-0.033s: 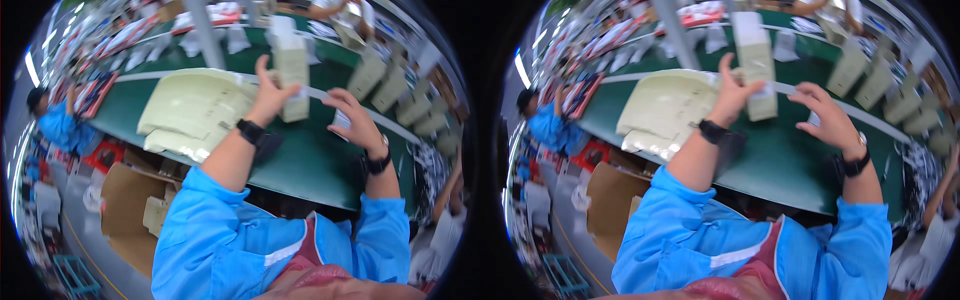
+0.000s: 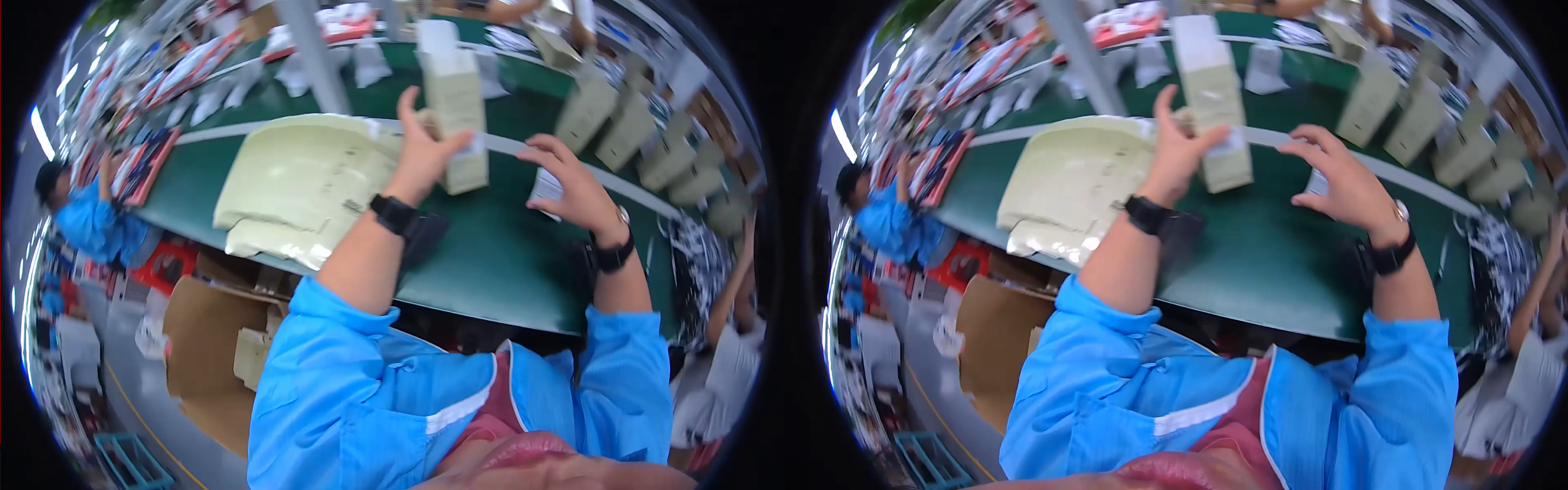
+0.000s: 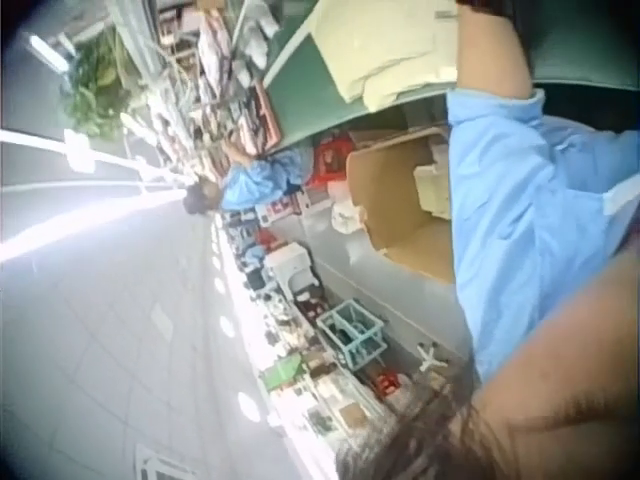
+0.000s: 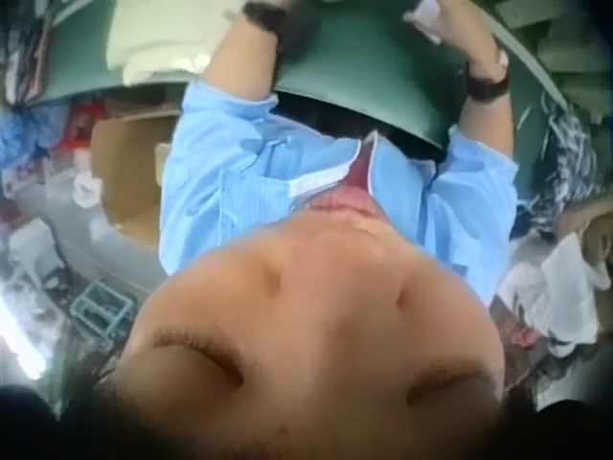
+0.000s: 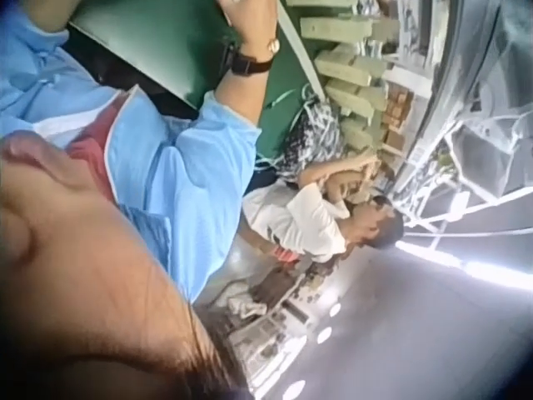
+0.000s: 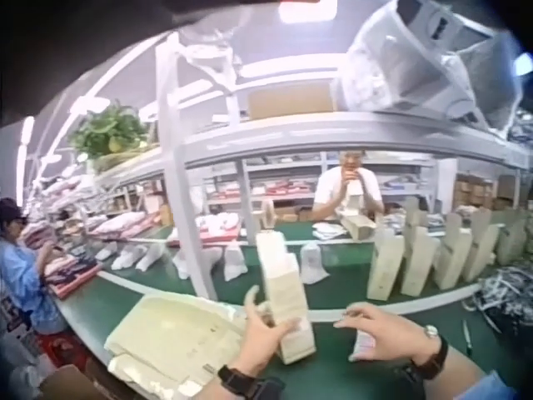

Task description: The person folds a cardboard box by hand, inserts a paper manual, and places the assembled box onto the table, repeating the process for several more boxes.

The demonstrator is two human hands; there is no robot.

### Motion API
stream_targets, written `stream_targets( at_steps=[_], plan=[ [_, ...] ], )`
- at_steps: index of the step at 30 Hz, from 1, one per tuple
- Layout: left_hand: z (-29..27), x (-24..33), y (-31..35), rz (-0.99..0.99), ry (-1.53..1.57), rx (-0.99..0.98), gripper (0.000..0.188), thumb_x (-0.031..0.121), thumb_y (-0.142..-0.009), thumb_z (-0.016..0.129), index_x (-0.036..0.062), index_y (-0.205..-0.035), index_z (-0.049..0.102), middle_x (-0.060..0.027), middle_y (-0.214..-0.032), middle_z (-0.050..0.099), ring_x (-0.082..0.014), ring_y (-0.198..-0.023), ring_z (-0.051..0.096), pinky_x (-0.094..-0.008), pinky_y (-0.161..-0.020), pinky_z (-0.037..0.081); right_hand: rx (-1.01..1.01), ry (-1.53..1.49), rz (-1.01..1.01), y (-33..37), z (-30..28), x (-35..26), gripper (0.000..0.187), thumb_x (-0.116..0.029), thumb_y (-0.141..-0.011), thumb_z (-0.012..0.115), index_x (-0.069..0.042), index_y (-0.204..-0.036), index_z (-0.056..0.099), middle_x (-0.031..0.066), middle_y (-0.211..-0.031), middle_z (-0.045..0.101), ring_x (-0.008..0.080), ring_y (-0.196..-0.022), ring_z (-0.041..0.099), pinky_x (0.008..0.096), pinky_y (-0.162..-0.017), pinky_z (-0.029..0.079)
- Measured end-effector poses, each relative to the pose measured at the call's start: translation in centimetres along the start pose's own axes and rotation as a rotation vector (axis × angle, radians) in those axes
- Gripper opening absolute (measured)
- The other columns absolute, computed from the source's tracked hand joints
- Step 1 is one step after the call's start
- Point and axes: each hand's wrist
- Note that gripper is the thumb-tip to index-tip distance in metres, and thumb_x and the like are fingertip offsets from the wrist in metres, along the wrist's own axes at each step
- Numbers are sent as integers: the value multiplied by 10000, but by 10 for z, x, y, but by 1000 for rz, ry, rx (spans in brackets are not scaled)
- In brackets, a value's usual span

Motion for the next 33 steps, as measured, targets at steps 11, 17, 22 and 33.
stream_targets(
  at_steps=[11,17,22,33],
  plan=[
    [13,-8,0,-26,-75,-71,867,46,-741,741,42,-1378,153,-165,-1188,503,-220,-1054,559,-359,-892,485,-331,151,152,29,8,94,306,-184,-680,764,-68,-877,561,96,-970,539,283,-918,515,363,-745,437],
    [8,-9,3,25,-156,-101,877,86,-709,770,44,-1377,203,-161,-1210,493,-233,-1066,550,-354,-898,477,103,130,198,16,-6,72,164,-51,-757,672,-53,-889,575,105,-972,590,278,-840,576,357,-780,463],
    [11,-16,5,263,-514,-253,844,113,-675,785,70,-1364,299,-147,-1236,478,-270,-1091,535,-355,-911,459,937,258,-270,-1,-22,11,137,26,-834,565,-51,-945,586,103,-1040,618,257,-885,611,399,-973,405],
    [15,-5,10,409,-873,-135,841,168,-662,803,107,-1359,336,-195,-1210,487,-347,-1096,496,-394,-922,430,408,355,-294,-34,17,-11,189,-180,-852,618,-38,-975,595,110,-1138,569,304,-1066,518,442,-1052,297]
  ],
)
Point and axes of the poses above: each hand's wrist, its own y-axis away from the middle knuckle, its own z-axis out of the palm, x = y × z
